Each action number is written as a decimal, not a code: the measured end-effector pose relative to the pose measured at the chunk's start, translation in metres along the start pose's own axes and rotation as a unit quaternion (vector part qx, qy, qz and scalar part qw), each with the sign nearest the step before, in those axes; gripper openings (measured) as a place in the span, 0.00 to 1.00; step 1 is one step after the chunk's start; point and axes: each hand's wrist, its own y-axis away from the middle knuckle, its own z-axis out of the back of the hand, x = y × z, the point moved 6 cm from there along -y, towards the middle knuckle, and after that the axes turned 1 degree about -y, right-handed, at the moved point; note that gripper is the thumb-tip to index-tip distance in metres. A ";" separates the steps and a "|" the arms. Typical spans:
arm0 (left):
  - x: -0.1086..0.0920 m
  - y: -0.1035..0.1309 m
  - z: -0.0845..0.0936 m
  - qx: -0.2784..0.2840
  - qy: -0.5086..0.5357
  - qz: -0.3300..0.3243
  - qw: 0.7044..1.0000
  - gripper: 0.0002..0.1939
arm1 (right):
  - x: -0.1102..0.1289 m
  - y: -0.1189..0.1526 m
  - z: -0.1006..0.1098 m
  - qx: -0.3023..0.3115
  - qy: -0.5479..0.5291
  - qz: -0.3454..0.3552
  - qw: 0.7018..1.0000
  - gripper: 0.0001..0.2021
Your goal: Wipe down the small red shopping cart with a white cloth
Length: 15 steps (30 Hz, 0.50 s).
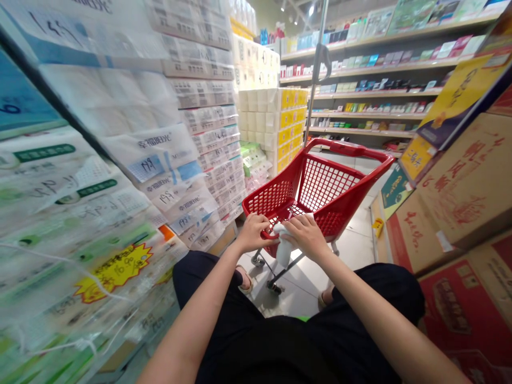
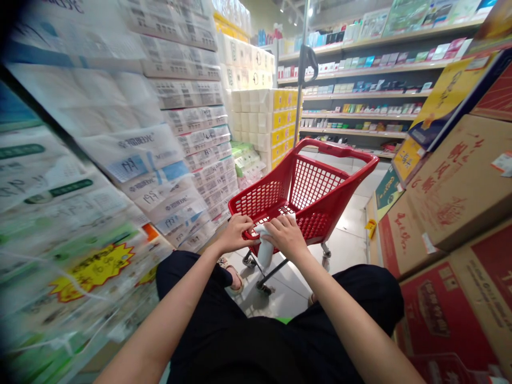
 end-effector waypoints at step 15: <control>0.016 0.004 0.003 0.033 0.016 -0.013 0.999 0.25 | -0.114 0.000 0.017 0.050 0.029 0.029 0.998 0.20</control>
